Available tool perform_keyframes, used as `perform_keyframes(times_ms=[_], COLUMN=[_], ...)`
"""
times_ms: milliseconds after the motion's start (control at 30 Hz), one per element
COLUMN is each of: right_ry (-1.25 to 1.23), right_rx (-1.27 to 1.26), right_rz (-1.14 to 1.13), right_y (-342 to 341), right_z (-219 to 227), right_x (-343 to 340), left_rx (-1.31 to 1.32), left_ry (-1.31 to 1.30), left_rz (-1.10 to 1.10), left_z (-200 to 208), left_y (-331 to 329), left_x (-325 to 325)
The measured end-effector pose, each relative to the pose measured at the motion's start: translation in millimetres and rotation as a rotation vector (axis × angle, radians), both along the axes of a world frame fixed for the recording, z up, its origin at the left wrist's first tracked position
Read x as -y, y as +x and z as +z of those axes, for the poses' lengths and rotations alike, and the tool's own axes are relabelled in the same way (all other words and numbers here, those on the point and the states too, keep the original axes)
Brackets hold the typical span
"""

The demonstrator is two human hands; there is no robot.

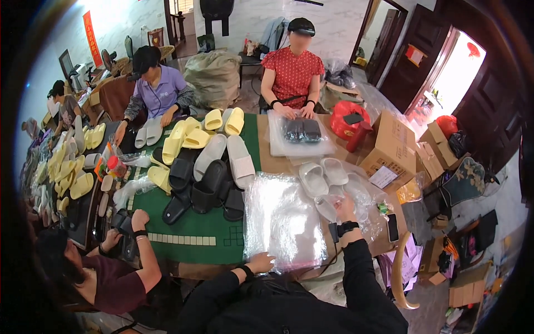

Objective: Organizing, matching pairs, and placing manufactured slippers into plastic bags for shipping.

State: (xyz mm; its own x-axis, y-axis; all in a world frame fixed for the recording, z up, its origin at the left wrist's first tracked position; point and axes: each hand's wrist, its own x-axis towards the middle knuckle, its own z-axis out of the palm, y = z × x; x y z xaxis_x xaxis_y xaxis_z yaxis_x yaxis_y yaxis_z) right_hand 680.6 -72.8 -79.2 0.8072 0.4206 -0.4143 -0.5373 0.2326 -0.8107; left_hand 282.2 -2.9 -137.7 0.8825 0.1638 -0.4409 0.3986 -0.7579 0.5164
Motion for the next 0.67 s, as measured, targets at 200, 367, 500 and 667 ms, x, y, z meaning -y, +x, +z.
perform_keyframes(times_ms=[200, 367, 500, 667], right_ry=[0.204, 0.25, 0.159, 0.762], right_rx=[0.118, 0.185, 0.546, -0.149], right_rz=[-0.084, -0.157, -0.237, -0.404], right_y=[20.9, 62.2, 81.9, 82.8], right_z=[16.2, 24.2, 40.2, 71.1], right_x=[2.8, 30.1, 34.1, 40.7], left_rx=[-0.018, 0.017, 0.048, 0.023], left_ry=[-0.036, -0.066, -0.062, -0.022], left_rz=[0.029, 0.057, 0.042, -0.002], left_z=[-5.5, -15.0, -21.6, -24.6], left_y=[-7.7, -9.8, -8.6, -11.8], left_x=[-5.8, -5.4, -4.9, -2.2])
